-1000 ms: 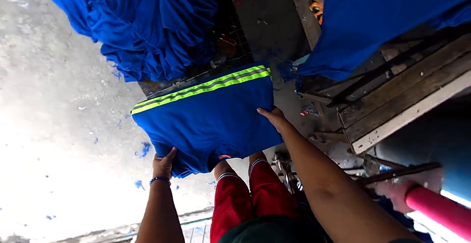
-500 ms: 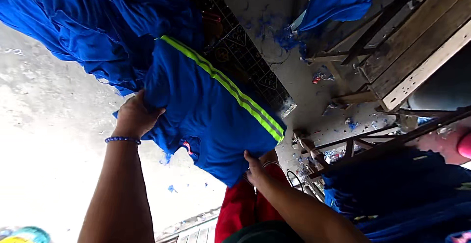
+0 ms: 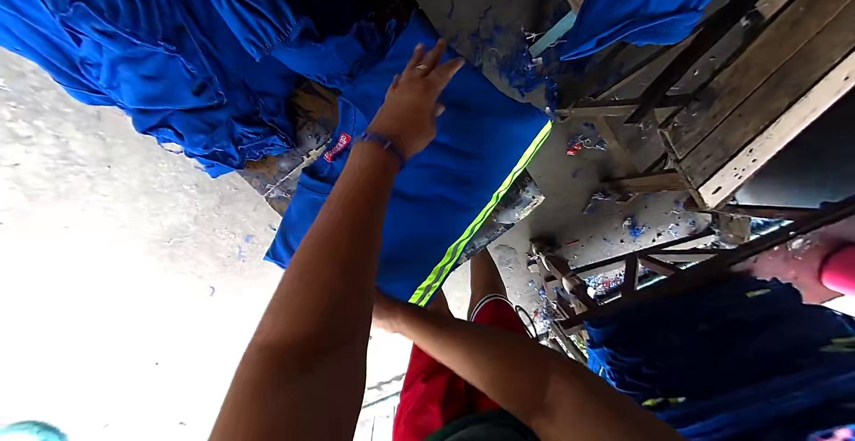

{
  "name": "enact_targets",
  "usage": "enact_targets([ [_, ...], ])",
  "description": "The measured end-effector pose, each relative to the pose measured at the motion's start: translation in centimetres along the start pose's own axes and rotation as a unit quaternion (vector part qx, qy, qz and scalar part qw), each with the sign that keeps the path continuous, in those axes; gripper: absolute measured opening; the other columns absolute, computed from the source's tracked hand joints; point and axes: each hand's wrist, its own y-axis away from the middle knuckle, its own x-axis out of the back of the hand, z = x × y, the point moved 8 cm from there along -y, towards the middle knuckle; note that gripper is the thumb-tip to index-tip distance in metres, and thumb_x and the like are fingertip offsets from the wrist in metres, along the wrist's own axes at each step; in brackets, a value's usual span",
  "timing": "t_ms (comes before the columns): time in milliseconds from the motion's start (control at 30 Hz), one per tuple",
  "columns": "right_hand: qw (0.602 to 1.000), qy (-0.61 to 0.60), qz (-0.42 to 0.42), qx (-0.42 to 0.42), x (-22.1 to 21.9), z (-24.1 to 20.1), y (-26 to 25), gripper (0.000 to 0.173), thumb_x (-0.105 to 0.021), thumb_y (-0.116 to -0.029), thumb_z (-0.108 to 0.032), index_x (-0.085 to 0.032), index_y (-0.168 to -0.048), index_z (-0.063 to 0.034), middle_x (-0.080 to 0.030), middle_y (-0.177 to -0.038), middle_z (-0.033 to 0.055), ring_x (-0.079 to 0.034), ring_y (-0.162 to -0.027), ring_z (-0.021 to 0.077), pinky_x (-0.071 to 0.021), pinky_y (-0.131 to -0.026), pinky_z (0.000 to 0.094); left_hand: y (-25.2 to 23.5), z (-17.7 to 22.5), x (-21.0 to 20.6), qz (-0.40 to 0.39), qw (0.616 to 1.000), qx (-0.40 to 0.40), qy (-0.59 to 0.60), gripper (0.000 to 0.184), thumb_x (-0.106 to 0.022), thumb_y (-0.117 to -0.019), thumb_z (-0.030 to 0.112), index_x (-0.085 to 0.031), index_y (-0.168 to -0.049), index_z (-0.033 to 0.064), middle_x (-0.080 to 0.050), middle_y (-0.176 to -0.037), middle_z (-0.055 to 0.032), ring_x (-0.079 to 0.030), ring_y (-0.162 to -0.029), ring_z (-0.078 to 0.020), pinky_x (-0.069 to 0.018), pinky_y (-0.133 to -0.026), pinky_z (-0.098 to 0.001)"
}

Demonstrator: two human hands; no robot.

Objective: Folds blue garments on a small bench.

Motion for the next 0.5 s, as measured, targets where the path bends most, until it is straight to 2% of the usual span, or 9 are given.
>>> enact_targets([
  [100, 0.981, 0.167, 0.032, 0.089, 6.3, -1.6, 1.1, 0.03, -0.049, -0.106, -0.008, -0.064, -0.12, 0.0138, -0.072, -0.104, 0.0255, -0.072, -0.093, 0.0259, -0.057, -0.088, 0.0388, 11.1, -4.0, 2.9, 0.263, 0.963, 0.043, 0.038, 0.04, -0.057, -0.101, 0.011, -0.06, -0.14, 0.002, -0.044, -0.157, -0.0221, -0.04, -0.147, -0.0371, -0.0349, -0.119, -0.0538],
  [167, 0.941, 0.22, 0.188, 0.174, 12.8, -5.5, 3.9, 0.025, -0.052, -0.1051, -0.009, -0.067, -0.115, 0.009, -0.073, -0.098, 0.0203, -0.073, -0.087, 0.0242, -0.0606, -0.082, 0.0405, 21.6, -6.6, 2.4, 0.422, 0.891, 0.166, 0.016, 0.048, -0.061, -0.1006, 0.02, -0.054, -0.137, -0.0106, -0.041, -0.151, -0.0328, -0.043, -0.141, -0.0407, -0.0424, -0.114, -0.0479],
  [200, 0.89, 0.273, 0.289, 0.225, 16.2, -8.0, 5.3, 0.024, -0.056, -0.1033, -0.01, -0.068, -0.116, 0.0061, -0.073, -0.102, 0.0179, -0.072, -0.091, 0.0232, -0.0607, -0.084, 0.0398, 25.9, -7.1, 1.2, 0.452, 0.854, 0.257, 0.016, 0.06, -0.064, -0.0989, 0.022, -0.046, -0.14, -0.0174, -0.035, -0.151, -0.0394, -0.041, -0.14, -0.0458, -0.0424, -0.112, -0.0475],
  [267, 0.753, 0.374, 0.459, 0.287, 21.8, -13.0, 7.1, 0.031, -0.067, -0.0963, -0.018, -0.07, -0.121, 0.0017, -0.068, -0.119, 0.0192, -0.064, -0.114, 0.0316, -0.052, -0.101, 0.047, 31.2, -7.4, -3.3, 0.445, 0.788, 0.42, 0.072, 0.082, -0.07, -0.0954, 0.028, -0.031, -0.148, -0.0215, -0.024, -0.155, -0.0449, -0.028, -0.146, -0.052, -0.0282, -0.121, -0.0469],
  [333, 0.679, 0.44, 0.52, 0.274, 25.7, -16.0, 5.9, 0.059, -0.076, -0.0889, -0.036, -0.064, -0.137, -0.0044, -0.056, -0.144, 0.0227, -0.049, -0.138, 0.0401, -0.0388, -0.114, 0.0548, 33.4, -7.6, -10.5, 0.362, 0.735, 0.521, 0.24, 0.09, -0.061, -0.1019, 0.032, -0.006, -0.159, -0.0096, -0.012, -0.164, -0.0356, -0.017, -0.155, -0.0411, -0.0212, -0.125, -0.0423],
  [367, 0.675, 0.476, 0.515, 0.229, 27.4, -16.7, 4.2, 0.077, -0.077, -0.0854, -0.051, -0.057, -0.147, -0.009, -0.046, -0.155, 0.0216, -0.039, -0.147, 0.0398, -0.0316, -0.119, 0.0566, 33.6, -7.4, -14.2, 0.315, 0.706, 0.536, 0.34, 0.081, -0.05, -0.1076, 0.037, -0.003, -0.162, -0.0004, -0.016, -0.166, -0.0272, -0.023, -0.154, -0.0327, -0.0275, -0.124, -0.0427],
  [433, 0.718, 0.514, 0.456, 0.115, 30.3, -16.6, 0.6, 0.104, -0.075, -0.0782, -0.068, -0.039, -0.16, -0.0146, -0.025, -0.168, 0.0193, -0.016, -0.157, 0.0402, -0.0121, -0.125, 0.0634, 33.3, -6.5, -19.3, 0.236, 0.664, 0.526, 0.477, 0.063, -0.021, -0.1098, 0.054, -0.027, -0.158, 0.0138, -0.045, -0.154, -0.0105, -0.049, -0.138, -0.0191, -0.046, -0.11, -0.0446],
  [467, 0.751, 0.507, 0.418, 0.064, 31.3, -15.8, -0.5, 0.11, -0.077, -0.0766, -0.068, -0.033, -0.162, -0.0154, -0.022, -0.169, 0.0192, -0.013, -0.157, 0.0402, -0.0096, -0.124, 0.0637, 32.8, -5.7, -20.1, 0.214, 0.655, 0.512, 0.513, 0.068, -0.011, -0.1078, 0.059, -0.032, -0.156, 0.0153, -0.051, -0.149, -0.0065, -0.053, -0.132, -0.0154, -0.0487, -0.107, -0.0427],
  [500, 0.773, 0.494, 0.398, 0.032, 32.0, -15.1, -1.0, 0.111, -0.081, -0.0742, -0.066, -0.035, -0.161, -0.0141, -0.031, -0.165, 0.0204, -0.023, -0.154, 0.0399, -0.0172, -0.123, 0.0617, 31.9, -4.7, -19.9, 0.208, 0.656, 0.498, 0.527, 0.069, -0.006, -0.1081, 0.057, -0.032, -0.155, 0.0135, -0.051, -0.147, -0.0054, -0.054, -0.129, -0.0123, -0.0488, -0.106, -0.0392],
])
